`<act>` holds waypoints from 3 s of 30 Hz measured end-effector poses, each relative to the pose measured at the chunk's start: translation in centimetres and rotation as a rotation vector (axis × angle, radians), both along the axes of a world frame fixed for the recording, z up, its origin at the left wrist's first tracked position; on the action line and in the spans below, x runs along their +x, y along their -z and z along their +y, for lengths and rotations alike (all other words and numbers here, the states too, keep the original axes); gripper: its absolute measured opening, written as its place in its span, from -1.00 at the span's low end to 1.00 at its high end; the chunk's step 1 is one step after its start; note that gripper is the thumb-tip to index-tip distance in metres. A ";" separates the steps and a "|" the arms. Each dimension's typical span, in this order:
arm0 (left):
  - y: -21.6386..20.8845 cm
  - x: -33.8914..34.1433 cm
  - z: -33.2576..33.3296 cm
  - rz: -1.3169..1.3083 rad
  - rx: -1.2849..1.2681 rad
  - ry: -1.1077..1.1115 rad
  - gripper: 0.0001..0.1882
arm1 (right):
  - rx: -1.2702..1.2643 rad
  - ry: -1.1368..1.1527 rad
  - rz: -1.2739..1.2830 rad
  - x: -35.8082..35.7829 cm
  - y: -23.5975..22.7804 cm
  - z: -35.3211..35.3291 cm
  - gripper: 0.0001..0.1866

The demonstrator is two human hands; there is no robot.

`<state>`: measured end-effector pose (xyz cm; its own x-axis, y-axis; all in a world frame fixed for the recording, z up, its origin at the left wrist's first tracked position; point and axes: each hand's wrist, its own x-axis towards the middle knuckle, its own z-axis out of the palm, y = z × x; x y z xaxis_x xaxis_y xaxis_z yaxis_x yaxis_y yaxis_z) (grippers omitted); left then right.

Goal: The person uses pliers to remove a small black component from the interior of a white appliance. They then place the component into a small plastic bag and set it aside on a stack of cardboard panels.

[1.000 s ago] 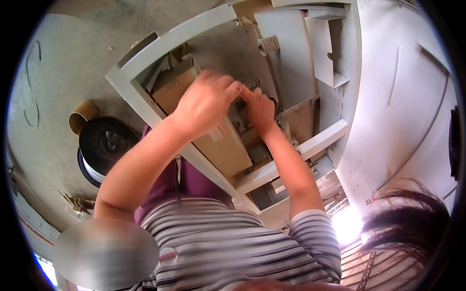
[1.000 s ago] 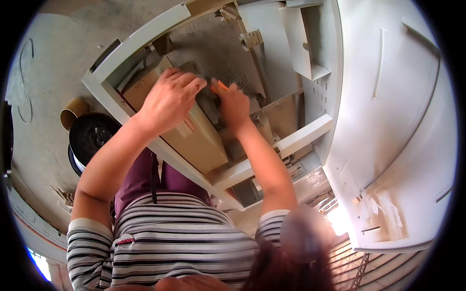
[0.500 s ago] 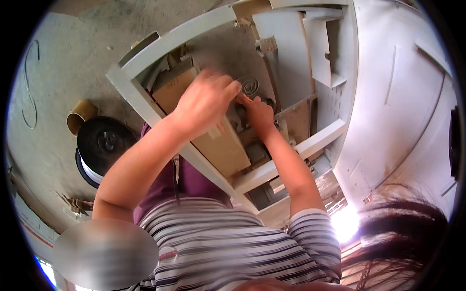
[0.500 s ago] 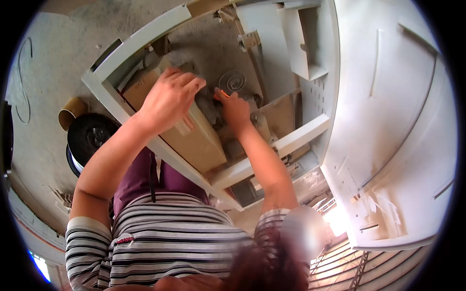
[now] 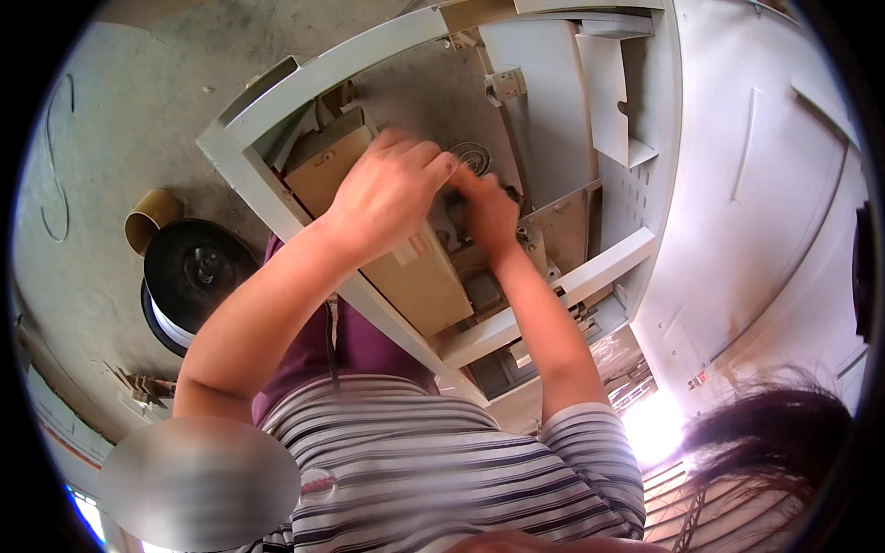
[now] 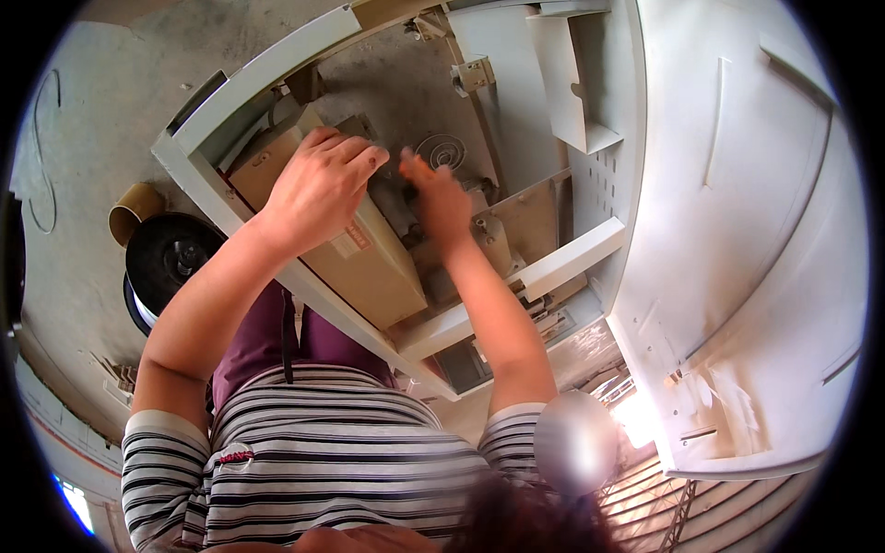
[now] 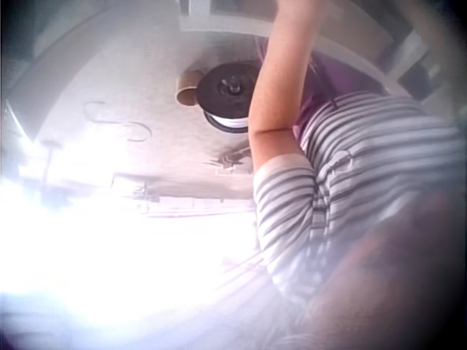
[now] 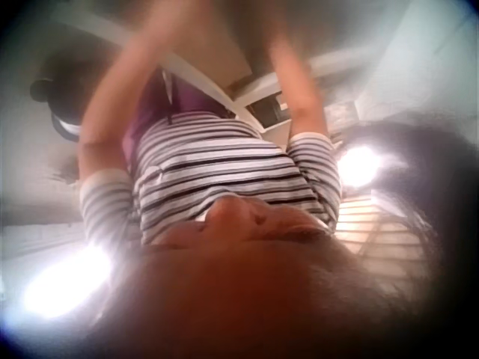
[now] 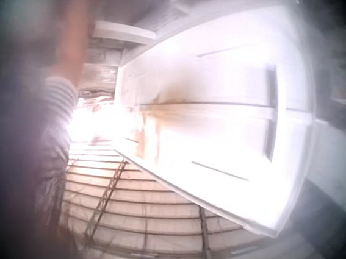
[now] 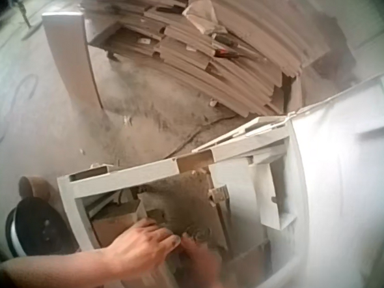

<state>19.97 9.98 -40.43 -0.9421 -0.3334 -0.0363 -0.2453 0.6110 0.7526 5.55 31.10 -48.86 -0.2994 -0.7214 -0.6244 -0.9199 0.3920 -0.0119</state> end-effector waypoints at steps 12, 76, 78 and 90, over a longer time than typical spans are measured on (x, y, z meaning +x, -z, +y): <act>-0.1 -0.3 -0.4 -0.042 0.024 0.020 -0.72 | -0.055 -0.128 -0.063 0.1 1.5 0.4 -0.42; -1.7 -1.8 -0.3 -0.303 -0.032 0.106 -0.83 | 0.040 0.732 -0.919 -5.8 8.9 0.9 -0.66; -1.8 -2.6 -0.3 -0.428 -0.079 0.209 -0.83 | 0.002 0.678 -0.856 -5.3 9.3 0.7 -0.66; 8.7 -16.7 2.1 -1.082 -0.044 0.948 -0.71 | -0.183 1.089 -0.972 -4.7 7.8 2.9 -0.66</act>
